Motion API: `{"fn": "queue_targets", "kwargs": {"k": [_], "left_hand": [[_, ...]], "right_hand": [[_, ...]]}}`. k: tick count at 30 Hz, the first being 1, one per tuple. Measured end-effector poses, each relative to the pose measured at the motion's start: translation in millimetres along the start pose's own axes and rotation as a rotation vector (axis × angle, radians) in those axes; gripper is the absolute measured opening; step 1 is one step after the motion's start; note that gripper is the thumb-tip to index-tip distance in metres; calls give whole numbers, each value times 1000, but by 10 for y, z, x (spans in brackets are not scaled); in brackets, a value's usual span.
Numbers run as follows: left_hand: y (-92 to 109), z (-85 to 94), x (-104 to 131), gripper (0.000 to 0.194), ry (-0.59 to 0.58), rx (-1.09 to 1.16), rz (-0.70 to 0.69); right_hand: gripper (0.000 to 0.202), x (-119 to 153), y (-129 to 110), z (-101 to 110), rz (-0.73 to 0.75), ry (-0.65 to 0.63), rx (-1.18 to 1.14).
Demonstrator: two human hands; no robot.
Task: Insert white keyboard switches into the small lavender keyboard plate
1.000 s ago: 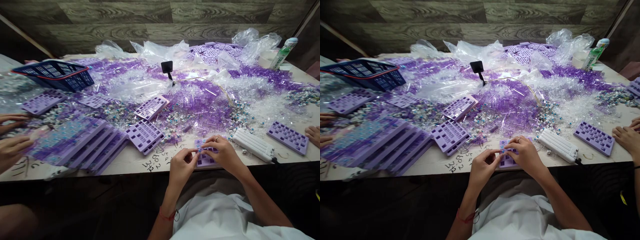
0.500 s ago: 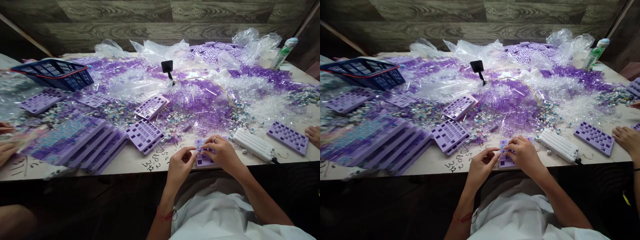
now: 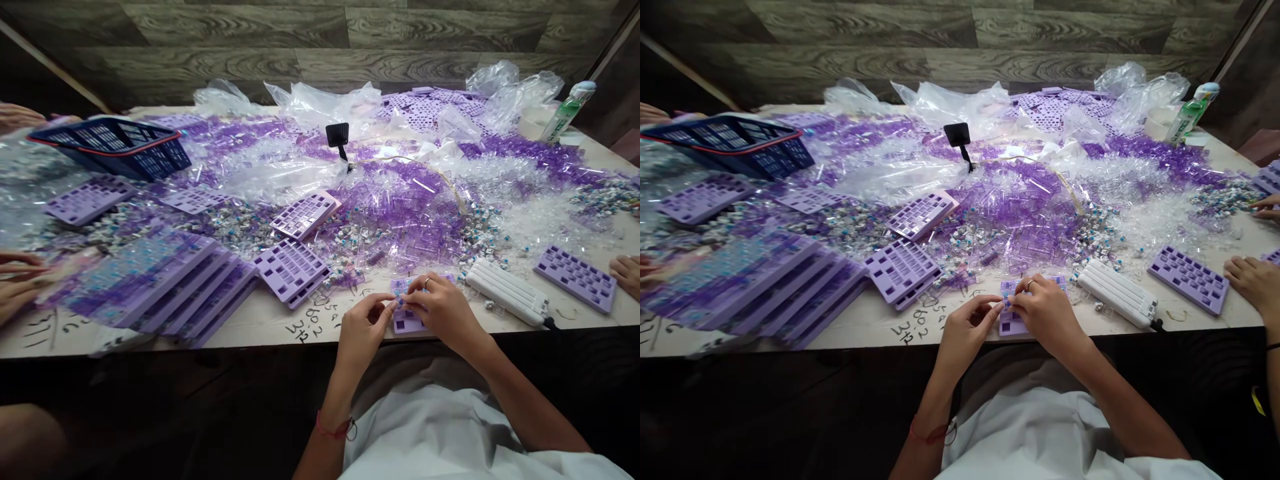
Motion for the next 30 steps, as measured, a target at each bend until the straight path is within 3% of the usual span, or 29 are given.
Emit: {"fn": "queue_targets", "kwargs": {"k": [5, 10, 22, 30], "left_hand": [[20, -43, -33, 16, -86, -43, 1], [10, -22, -68, 17, -62, -86, -2], [-48, -37, -50, 31, -80, 28, 26], [62, -10, -20, 21, -33, -81, -54]], "right_hand": [[17, -38, -41, -60, 32, -80, -60], [22, -71, -17, -146, 4, -120, -76], [18, -75, 231, -96, -137, -10, -370], [13, -91, 342, -52, -187, -3, -522]]}}
Point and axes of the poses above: each hand's wrist, its own x-axis away from the middle knuckle, its own z-axis out of the back of the hand, y = z × x, the point moved 10 cm from there along -x, towards the middle knuckle, and after that the axes turned 6 degrees about -x, right-handed, at the moved point
